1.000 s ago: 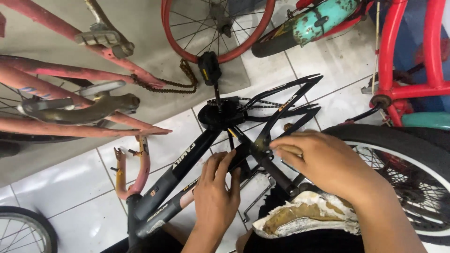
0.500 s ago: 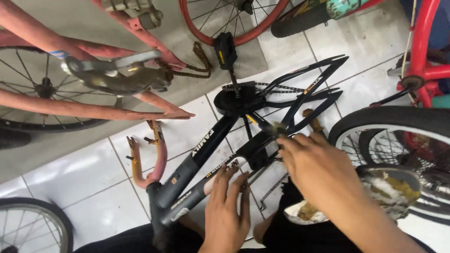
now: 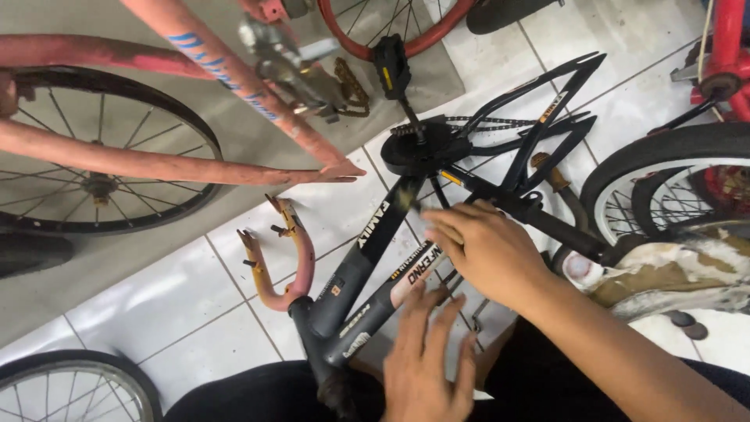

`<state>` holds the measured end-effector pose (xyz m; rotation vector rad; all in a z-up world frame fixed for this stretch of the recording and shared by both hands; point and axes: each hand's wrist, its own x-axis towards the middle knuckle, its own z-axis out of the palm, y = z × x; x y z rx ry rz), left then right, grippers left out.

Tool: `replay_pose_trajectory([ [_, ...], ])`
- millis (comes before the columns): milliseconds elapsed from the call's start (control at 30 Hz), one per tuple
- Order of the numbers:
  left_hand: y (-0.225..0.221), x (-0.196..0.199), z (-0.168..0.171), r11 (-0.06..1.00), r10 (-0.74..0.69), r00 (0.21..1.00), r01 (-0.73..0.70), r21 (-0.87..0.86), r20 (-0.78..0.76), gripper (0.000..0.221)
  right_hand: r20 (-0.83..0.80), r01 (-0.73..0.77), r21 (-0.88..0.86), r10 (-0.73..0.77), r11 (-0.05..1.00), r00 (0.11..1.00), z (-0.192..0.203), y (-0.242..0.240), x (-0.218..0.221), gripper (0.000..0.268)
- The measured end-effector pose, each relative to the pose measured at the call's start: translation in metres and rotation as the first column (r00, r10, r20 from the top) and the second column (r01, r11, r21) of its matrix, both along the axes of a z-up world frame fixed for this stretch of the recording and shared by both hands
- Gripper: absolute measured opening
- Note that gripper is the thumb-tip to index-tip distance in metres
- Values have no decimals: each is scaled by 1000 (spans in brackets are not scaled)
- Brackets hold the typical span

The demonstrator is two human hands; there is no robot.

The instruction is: Cleaning a bicycle frame using a brush to apply cleaner and a cloth to wipe it down.

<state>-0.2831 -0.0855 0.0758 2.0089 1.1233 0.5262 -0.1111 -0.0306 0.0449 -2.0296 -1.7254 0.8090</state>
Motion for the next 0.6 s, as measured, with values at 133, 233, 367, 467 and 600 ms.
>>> replay_pose_trajectory([
  [133,-10,-12,-3,991,-59,995,68,-118,81,45,-163,-25,-316,-29,948,986,18,4,-10,33],
  [233,-14,-17,-8,982,-70,992,87,-169,102,44,-261,-43,-343,-52,938,964,28,-1,-19,32],
  [367,-21,-26,-13,981,-56,994,72,-178,99,41,-132,2,-317,-46,948,990,24,-10,-34,36],
  [467,-25,-32,-18,977,-41,994,61,-203,104,42,-249,-26,-439,-94,898,964,32,-19,-40,35],
  [600,-21,-41,-21,972,-25,999,33,-231,37,41,-376,8,-381,-163,924,912,30,-24,-48,33],
])
